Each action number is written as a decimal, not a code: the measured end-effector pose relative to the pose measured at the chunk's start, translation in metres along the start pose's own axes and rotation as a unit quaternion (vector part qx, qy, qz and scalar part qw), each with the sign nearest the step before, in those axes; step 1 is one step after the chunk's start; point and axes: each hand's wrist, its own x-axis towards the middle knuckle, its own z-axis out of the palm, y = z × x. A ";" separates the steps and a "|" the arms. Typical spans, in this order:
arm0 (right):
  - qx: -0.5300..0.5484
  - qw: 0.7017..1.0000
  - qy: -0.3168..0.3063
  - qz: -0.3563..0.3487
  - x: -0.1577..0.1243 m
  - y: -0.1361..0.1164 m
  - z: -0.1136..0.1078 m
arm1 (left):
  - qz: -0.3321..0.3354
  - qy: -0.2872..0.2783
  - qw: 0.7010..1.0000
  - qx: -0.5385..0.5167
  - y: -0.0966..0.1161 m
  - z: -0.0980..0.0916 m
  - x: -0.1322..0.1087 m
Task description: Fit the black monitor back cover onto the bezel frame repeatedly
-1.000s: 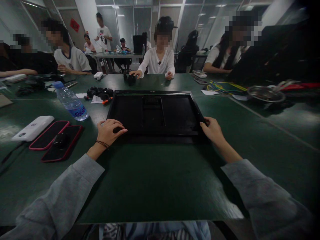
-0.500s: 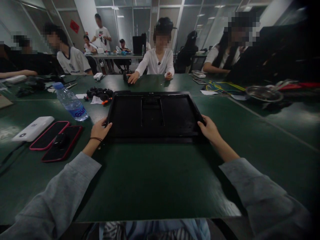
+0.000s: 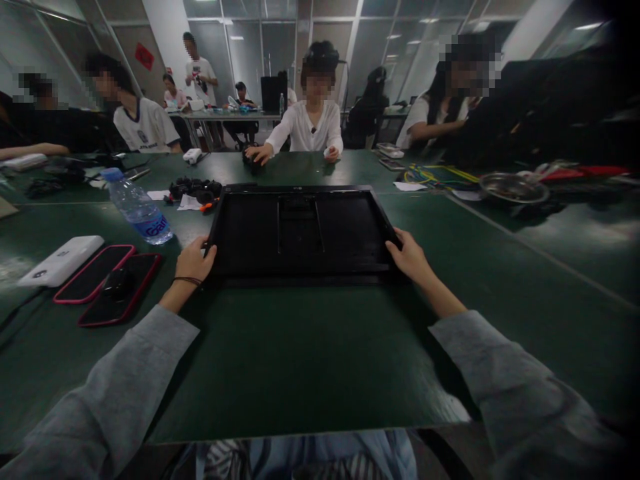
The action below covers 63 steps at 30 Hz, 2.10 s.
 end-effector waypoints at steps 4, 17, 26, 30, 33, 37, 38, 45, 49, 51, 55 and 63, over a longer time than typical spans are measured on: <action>-0.017 1.000 0.010 -0.012 -0.002 -0.007 -0.001 | 0.009 0.001 1.000 -0.014 0.001 0.002 -0.001; -0.047 0.998 0.020 -0.036 -0.011 -0.036 -0.020 | -0.030 -0.004 0.999 -0.018 -0.010 -0.017 0.007; -0.074 0.997 -0.003 0.000 -0.009 -0.024 -0.015 | -0.029 -0.083 0.995 -0.047 -0.018 -0.015 0.009; -0.067 0.998 -0.010 0.015 -0.009 -0.020 -0.012 | -0.032 -0.080 0.994 -0.068 -0.020 -0.010 0.010; -0.069 0.997 -0.012 0.020 -0.009 -0.018 -0.010 | -0.035 -0.080 0.994 -0.068 -0.019 -0.006 0.008; -0.066 0.998 -0.007 0.004 -0.009 -0.017 -0.008 | -0.039 -0.080 0.995 -0.044 -0.015 -0.004 0.006; -0.062 0.998 -0.002 0.000 -0.009 -0.017 -0.007 | -0.038 -0.079 0.995 -0.042 -0.014 -0.004 0.005; -0.064 0.998 -0.003 -0.002 -0.009 -0.017 -0.007 | -0.049 -0.074 0.995 -0.052 -0.016 -0.007 0.006; -0.065 0.998 -0.002 -0.001 -0.010 -0.018 -0.008 | -0.056 -0.073 0.994 -0.060 -0.017 -0.006 0.007; -0.069 0.998 -0.007 0.008 -0.011 -0.020 -0.007 | -0.061 -0.066 0.994 -0.055 -0.017 -0.004 0.006; -0.068 0.998 -0.007 0.015 -0.013 -0.020 -0.006 | -0.066 -0.068 0.993 -0.067 -0.019 0.000 0.007; -0.054 0.998 -0.027 0.007 -0.006 -0.010 -0.009 | -0.070 -0.088 0.990 -0.086 -0.018 0.002 0.006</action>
